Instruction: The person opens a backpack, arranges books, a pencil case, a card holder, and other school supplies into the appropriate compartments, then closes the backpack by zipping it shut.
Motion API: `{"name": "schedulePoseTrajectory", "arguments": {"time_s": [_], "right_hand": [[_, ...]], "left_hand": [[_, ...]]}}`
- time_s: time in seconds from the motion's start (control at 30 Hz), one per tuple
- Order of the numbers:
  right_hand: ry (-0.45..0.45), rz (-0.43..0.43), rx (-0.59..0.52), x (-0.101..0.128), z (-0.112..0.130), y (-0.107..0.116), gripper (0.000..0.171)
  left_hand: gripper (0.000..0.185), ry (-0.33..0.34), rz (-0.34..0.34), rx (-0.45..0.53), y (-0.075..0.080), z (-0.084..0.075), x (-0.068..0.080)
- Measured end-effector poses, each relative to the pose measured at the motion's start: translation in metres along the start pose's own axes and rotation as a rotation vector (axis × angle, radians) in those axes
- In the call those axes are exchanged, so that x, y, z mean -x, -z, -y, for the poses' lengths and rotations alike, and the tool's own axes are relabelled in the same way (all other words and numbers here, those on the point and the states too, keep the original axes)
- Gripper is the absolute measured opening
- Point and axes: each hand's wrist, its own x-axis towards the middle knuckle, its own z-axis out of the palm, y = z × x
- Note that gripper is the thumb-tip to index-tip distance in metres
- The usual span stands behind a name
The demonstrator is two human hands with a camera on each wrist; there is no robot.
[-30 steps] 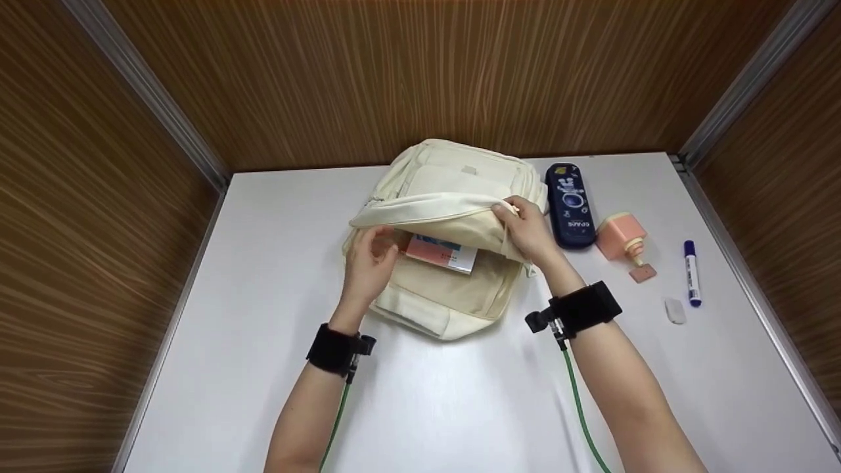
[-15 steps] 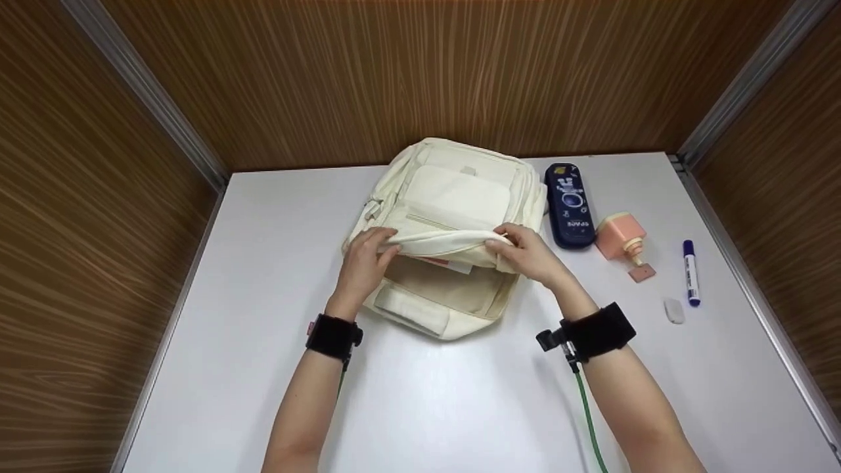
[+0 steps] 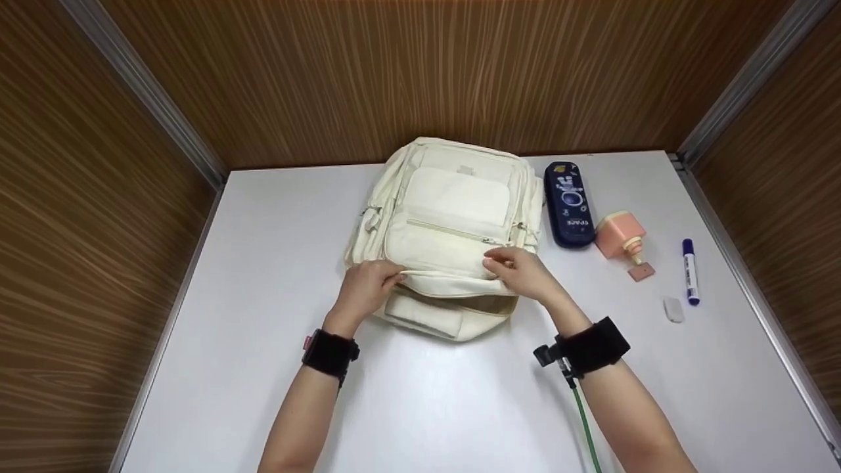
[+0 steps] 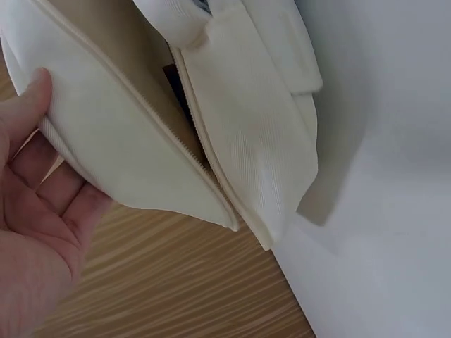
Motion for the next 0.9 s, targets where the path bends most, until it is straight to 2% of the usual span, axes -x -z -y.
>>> {"name": "schedulePoseTrajectory", "arguments": {"time_s": [0.17, 0.27, 0.37, 0.47, 0.63, 0.9], "right_hand": [[-0.023, 0.082, 0.123, 0.000, 0.009, -0.002, 0.053], [-0.012, 0.105, 0.161, -0.001, 0.008, -0.003, 0.055], [-0.023, 0.109, 0.190, -0.002, 0.006, -0.004, 0.057], [-0.059, 0.111, 0.236, -0.002, 0.004, -0.005, 0.061], [-0.089, 0.118, 0.332, -0.002, 0.003, -0.011, 0.071], [-0.114, 0.178, 0.478, -0.011, 0.012, -0.025, 0.069]], "left_hand": [[0.013, -0.110, 0.023, -0.073, -0.013, -0.017, 0.010], [0.007, -0.161, 0.002, -0.120, -0.023, -0.027, 0.016], [0.005, -0.183, -0.014, -0.147, -0.036, -0.035, 0.019], [0.007, -0.184, -0.010, -0.155, -0.047, -0.042, 0.020], [0.007, -0.141, 0.026, -0.153, -0.058, -0.044, 0.020], [0.014, -0.098, 0.087, -0.112, -0.062, -0.042, 0.016]]}}
